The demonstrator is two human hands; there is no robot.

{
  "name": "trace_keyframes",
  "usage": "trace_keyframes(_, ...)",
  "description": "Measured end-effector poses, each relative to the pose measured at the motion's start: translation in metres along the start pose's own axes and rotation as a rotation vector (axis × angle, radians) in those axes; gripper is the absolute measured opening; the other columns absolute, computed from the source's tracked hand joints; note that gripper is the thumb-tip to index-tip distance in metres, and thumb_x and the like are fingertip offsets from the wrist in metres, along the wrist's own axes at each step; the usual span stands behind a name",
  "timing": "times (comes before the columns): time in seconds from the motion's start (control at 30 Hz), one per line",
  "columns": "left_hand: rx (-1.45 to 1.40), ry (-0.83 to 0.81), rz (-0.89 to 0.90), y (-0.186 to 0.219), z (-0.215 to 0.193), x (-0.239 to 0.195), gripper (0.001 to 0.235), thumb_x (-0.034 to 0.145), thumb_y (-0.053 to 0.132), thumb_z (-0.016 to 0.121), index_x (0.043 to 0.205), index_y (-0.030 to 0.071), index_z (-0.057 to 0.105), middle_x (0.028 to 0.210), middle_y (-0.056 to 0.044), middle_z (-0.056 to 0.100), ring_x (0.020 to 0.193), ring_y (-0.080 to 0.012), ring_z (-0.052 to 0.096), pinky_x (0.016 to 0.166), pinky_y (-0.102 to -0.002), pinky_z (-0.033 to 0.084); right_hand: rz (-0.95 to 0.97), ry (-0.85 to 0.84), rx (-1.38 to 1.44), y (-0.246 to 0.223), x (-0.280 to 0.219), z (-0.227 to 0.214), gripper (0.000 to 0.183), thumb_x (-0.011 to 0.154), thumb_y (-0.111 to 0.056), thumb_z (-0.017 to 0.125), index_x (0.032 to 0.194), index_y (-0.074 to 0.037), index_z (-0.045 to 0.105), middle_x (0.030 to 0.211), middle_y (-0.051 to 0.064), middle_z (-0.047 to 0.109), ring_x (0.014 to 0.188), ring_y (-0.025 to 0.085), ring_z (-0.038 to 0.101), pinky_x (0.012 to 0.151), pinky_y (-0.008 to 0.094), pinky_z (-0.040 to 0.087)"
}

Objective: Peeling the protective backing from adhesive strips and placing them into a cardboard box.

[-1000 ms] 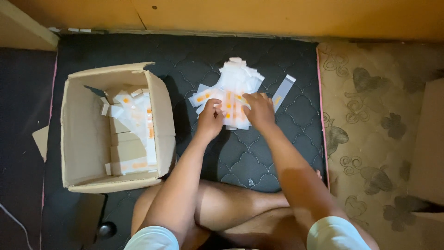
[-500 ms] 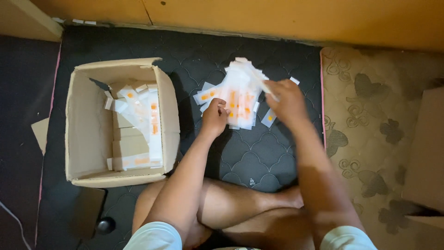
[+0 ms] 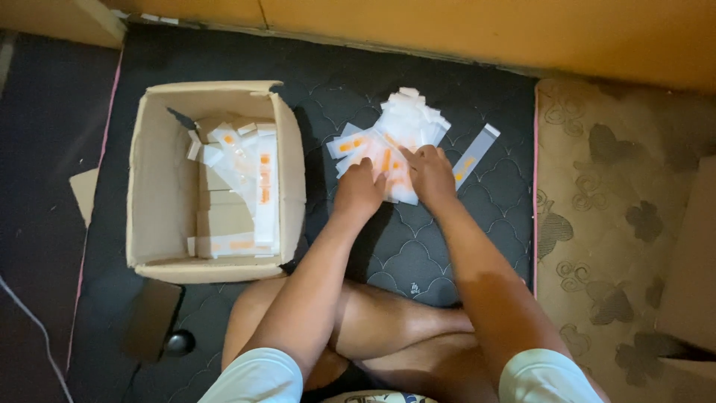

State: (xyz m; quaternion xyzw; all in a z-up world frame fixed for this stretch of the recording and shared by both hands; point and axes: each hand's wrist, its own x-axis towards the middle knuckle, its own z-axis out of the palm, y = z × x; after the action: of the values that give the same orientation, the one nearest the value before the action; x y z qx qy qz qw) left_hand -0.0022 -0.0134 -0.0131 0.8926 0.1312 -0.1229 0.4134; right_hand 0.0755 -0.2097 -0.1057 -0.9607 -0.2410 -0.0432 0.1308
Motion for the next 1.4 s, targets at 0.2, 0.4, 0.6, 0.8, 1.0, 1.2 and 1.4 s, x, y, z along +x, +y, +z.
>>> trace_keyframes(0.2, 0.129, 0.104, 0.21, 0.039, -0.059, -0.056, 0.041, 0.099, 0.038, 0.058, 0.112, 0.001, 0.07, 0.091, -0.02, 0.07, 0.091, -0.039, 0.074, 0.072, -0.046, 0.062, 0.048, 0.013, 0.003, -0.016, 0.006, -0.034, 0.043, 0.098, -0.034, 0.061, 0.139, -0.023, 0.068, 0.122, 0.007, 0.063, 0.12, 0.036, 0.055, 0.094, 0.057, 0.05)
trace_keyframes(0.4, -0.13, 0.357, 0.359, 0.054, -0.203, -0.147, 0.021, 0.102, 0.026, 0.056, 0.098, 0.011, 0.069, 0.071, -0.02, 0.065, 0.078, -0.0445, 0.069, 0.068, -0.051, 0.055, -0.388, 0.358, 0.47, -0.143, 0.045, -0.149, 0.023, 0.099, -0.012, 0.074, 0.122, -0.012, 0.077, 0.105, 0.004, 0.072, 0.106, 0.029, 0.067, 0.096, 0.039, 0.051)
trace_keyframes(0.6, 0.083, 0.5, 0.185, -0.037, -0.258, -0.153, 0.014, 0.104, 0.018, 0.06, 0.104, 0.007, 0.068, 0.074, -0.019, 0.066, 0.075, -0.0386, 0.068, 0.066, -0.049, 0.054, -0.755, 0.079, 0.505, -0.265, 0.091, -0.183, 0.017, 0.095, -0.02, 0.075, 0.104, -0.006, 0.077, 0.09, 0.016, 0.073, 0.091, 0.038, 0.069, 0.085, 0.048, 0.054)
trace_keyframes(0.8, 0.386, 0.073, -0.14, -0.17, -0.221, -0.077, 0.028, 0.093, 0.019, 0.061, 0.112, 0.002, 0.073, 0.098, -0.028, 0.075, 0.099, -0.044, 0.074, 0.078, -0.053, 0.061, -0.299, -0.552, 0.183, -0.363, 0.145, -0.087, 0.024, 0.092, -0.024, 0.067, 0.113, -0.02, 0.079, 0.112, 0.012, 0.076, 0.113, 0.038, 0.07, 0.09, 0.053, 0.058)
trace_keyframes(1.0, 0.399, -0.106, -0.272, -0.163, -0.22, -0.07, 0.029, 0.093, 0.006, 0.054, 0.111, -0.004, 0.074, 0.1, -0.031, 0.074, 0.101, -0.0455, 0.074, 0.082, -0.056, 0.061, -0.188, -0.525, 0.008, -0.352, 0.159, 0.133, 0.028, 0.093, -0.018, 0.058, 0.109, -0.005, 0.076, 0.104, 0.019, 0.069, 0.101, 0.044, 0.07, 0.074, 0.061, 0.058)
trace_keyframes(1.2, 0.073, -0.042, -0.488, -0.064, -0.283, -0.117, 0.04, 0.101, 0.005, 0.049, 0.133, -0.017, 0.058, 0.13, -0.039, 0.062, 0.123, -0.0443, 0.063, 0.103, -0.054, 0.054, -0.057, -0.472, 0.052, -0.373, 0.128, 0.04, 0.032, 0.098, -0.007, 0.053, 0.128, 0.001, 0.059, 0.116, 0.022, 0.064, 0.114, 0.045, 0.065, 0.09, 0.063, 0.055)
trace_keyframes(1.4, 0.005, 0.126, -0.47, -0.164, -0.233, -0.06, 0.031, 0.096, 0.017, 0.06, 0.113, -0.005, 0.071, 0.097, -0.028, 0.074, 0.096, -0.0407, 0.074, 0.072, -0.049, 0.062, 0.014, -0.654, 0.054, -0.362, 0.142, 0.029, 0.027, 0.089, -0.013, 0.07, 0.115, -0.006, 0.074, 0.123, 0.023, 0.064, 0.117, 0.048, 0.061, 0.091, 0.065, 0.053)
